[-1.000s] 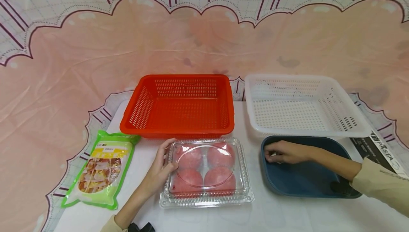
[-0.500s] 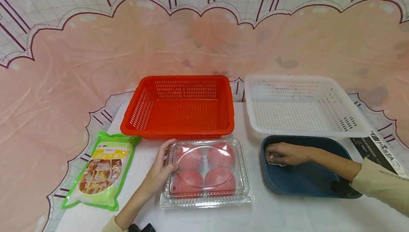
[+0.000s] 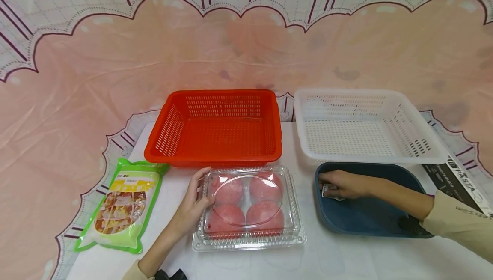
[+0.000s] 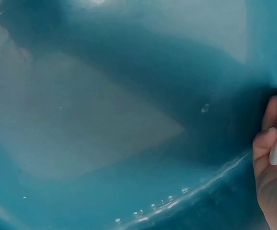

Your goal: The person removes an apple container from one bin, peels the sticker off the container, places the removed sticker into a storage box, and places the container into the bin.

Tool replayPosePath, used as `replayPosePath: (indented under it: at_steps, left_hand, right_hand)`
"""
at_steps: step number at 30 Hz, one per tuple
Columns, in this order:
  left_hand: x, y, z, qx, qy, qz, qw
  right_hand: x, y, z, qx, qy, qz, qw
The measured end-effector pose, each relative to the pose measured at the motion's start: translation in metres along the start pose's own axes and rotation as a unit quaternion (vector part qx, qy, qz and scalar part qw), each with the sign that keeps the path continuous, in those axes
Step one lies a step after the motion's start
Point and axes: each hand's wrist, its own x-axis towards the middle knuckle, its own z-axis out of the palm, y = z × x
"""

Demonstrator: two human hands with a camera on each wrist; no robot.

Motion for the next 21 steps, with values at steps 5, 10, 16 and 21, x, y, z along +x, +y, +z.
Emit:
replayPosePath:
  at_steps: [5,10,16,21]
  left_hand:
    - [-0.0001,0.0005,0.0007,-0.004,0.0,-0.002,1.0]
    - [0.0007,-0.0001,0.0004,-0.005,-0.002,-0.009,0.9999]
    - [-0.0007,0.0001,0.0004,0.0,0.003,0.003,1.0]
    - [-0.0011,0.0014,0.0002,0.001,0.004,0.006,1.0]
  right_hand:
    - [0.0003,-0.0031,-0.001,-0.01,-0.002,0.018,0.9998]
    - [0.0003,-0.0055,-0.0009,-0.004,0.006,0.024,0.9997]
    - [-0.0015,-0.0012,0.0012,-0.002,0.027,0.008,0.9996]
    - [-0.0038,-0.0005,-0.0003,0.025,0.02,0.003,0.9995]
